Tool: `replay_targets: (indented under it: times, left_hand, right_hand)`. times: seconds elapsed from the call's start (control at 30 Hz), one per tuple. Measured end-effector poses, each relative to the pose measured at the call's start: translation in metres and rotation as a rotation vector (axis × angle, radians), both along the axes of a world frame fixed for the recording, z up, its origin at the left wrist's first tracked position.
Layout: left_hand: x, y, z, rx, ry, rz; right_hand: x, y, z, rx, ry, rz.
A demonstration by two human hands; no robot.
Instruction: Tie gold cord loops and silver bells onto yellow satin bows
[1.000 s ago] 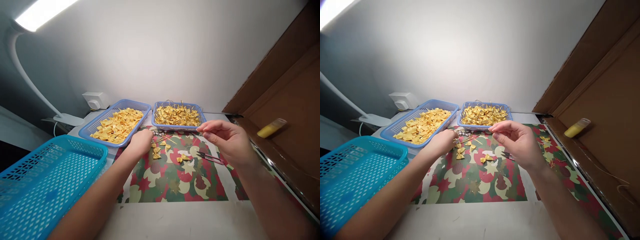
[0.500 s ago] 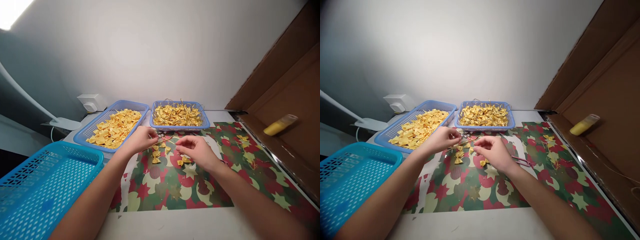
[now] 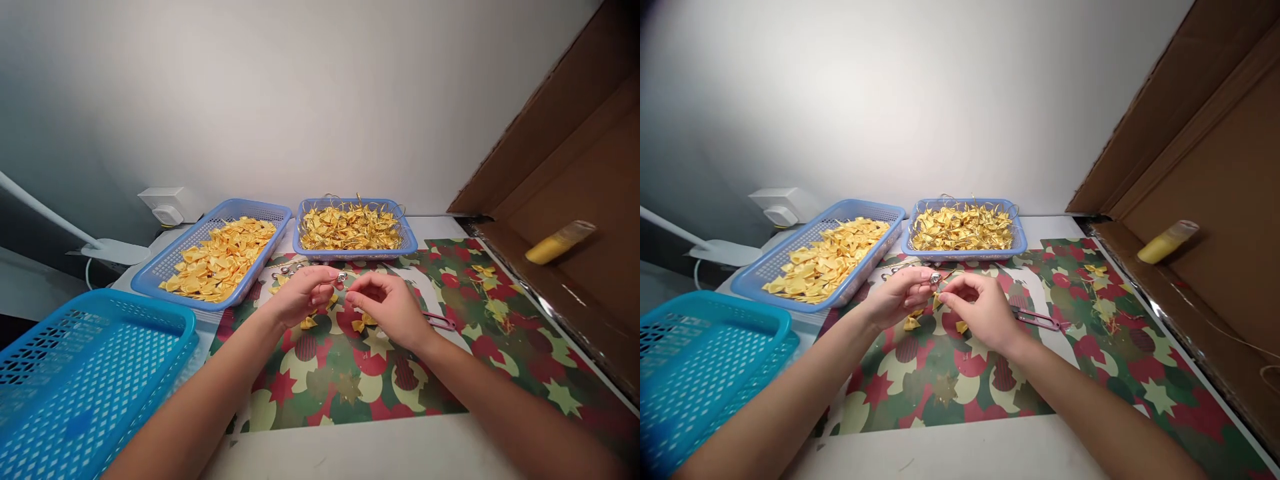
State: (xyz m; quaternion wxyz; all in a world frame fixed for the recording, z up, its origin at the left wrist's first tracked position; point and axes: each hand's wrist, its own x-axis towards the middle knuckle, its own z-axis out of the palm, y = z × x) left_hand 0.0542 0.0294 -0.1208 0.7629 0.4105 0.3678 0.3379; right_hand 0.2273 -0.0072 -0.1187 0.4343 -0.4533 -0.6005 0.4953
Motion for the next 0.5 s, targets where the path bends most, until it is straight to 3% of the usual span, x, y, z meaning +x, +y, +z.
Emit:
replay_targets:
  times: [0.5]
  left_hand:
    - [0.0018,-0.0031,0.0047,-0.071,-0.045,0.026]
  right_hand:
    - [0.0019,0.0003,-0.0036,0.039,0.014,-0.015]
